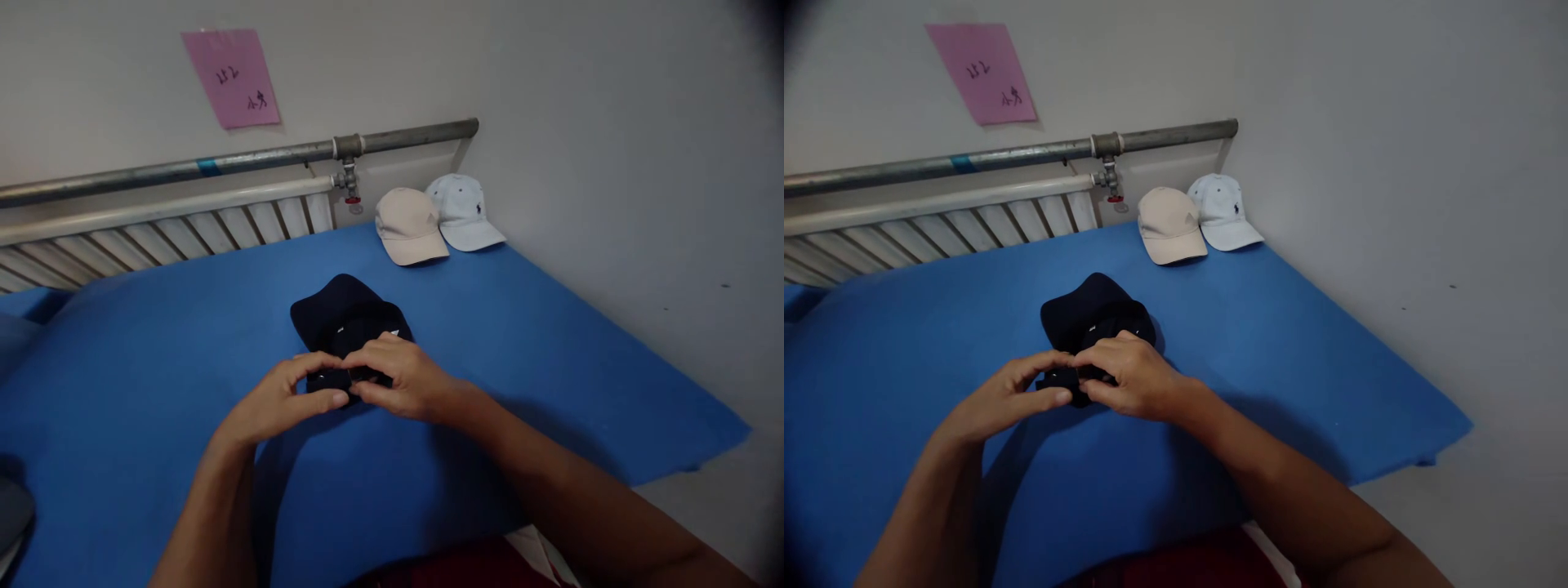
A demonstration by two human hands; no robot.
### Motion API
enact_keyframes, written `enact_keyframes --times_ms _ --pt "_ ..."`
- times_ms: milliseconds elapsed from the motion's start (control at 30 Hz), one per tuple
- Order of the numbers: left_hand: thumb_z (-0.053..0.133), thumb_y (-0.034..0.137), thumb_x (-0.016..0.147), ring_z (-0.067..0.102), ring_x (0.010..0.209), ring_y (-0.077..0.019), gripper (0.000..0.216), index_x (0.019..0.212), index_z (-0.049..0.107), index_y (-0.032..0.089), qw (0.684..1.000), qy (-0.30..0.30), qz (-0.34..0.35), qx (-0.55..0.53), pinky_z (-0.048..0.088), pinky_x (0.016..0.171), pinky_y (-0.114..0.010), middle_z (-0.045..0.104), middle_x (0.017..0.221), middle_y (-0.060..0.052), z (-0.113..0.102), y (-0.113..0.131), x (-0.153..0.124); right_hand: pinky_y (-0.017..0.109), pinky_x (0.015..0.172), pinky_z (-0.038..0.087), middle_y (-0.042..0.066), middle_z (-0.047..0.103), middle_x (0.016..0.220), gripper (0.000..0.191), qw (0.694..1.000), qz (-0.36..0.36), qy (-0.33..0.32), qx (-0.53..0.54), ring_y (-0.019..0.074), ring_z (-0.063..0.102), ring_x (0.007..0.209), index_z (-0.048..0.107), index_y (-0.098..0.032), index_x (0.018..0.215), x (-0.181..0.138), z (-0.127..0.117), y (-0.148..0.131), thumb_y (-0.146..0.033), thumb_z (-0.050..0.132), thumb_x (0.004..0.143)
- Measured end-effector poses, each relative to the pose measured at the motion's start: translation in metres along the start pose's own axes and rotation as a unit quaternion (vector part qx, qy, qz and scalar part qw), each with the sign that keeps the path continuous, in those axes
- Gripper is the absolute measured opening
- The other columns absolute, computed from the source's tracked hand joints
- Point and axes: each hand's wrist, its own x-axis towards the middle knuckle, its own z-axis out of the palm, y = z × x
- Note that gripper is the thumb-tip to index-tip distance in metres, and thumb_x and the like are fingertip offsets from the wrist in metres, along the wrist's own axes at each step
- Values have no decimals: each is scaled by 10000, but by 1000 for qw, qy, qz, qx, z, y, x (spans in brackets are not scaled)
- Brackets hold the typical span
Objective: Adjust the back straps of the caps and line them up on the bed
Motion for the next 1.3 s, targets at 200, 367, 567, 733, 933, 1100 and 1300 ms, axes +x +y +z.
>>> enact_keyframes --times_ms 200,367,567,733,933,1100,1300 --pt "676 338 814 593 836 -173 145 880 735 223 999 -10 -2 -36 458 787 -290 688 870 -19 4 -4 3 337 839 423 39 717 971 360 996 69 -53 32 166 626 853 636 -184 1147 2 -8 -3 -233 695 795" --pt "689 323 813 592 836 -162 134 905 750 247 998 -11 15 -53 456 781 -275 690 892 -14 2 -9 3 348 875 404 29 722 930 191 992 92 -79 45 154 629 837 672 -194 1037 4 -14 -3 -291 622 880" --pt "729 325 772 604 896 -177 95 842 765 272 997 24 17 -68 453 824 -284 709 891 -8 6 -8 3 328 836 391 -1 695 795 153 992 83 -74 53 125 593 723 673 -178 870 4 -11 -2 -300 589 908" --pt "732 351 770 605 952 -199 187 942 756 284 998 57 11 -38 440 879 -316 718 945 -10 8 -4 0 305 794 408 -10 670 733 172 991 118 -35 51 126 568 700 664 -185 820 3 -8 0 -302 577 913" --pt "576 400 892 595 814 -159 222 963 724 251 995 87 26 -29 458 753 -276 692 861 -9 5 -1 0 296 773 412 -6 666 745 155 988 144 -22 49 133 574 726 669 -188 825 3 -6 3 -298 591 901" --pt "727 317 781 591 800 -131 139 884 670 244 992 95 24 -79 456 752 -251 664 841 23 6 -1 -1 289 757 403 -18 625 689 157 989 144 -5 36 128 557 695 654 -186 795 3 -5 3 -291 596 896" --pt "742 305 760 574 792 -128 154 824 629 223 992 98 9 -76 452 750 -267 636 832 23 6 -1 1 292 767 400 -19 631 689 166 991 132 10 36 119 551 671 650 -185 778 3 -2 3 -281 588 899"
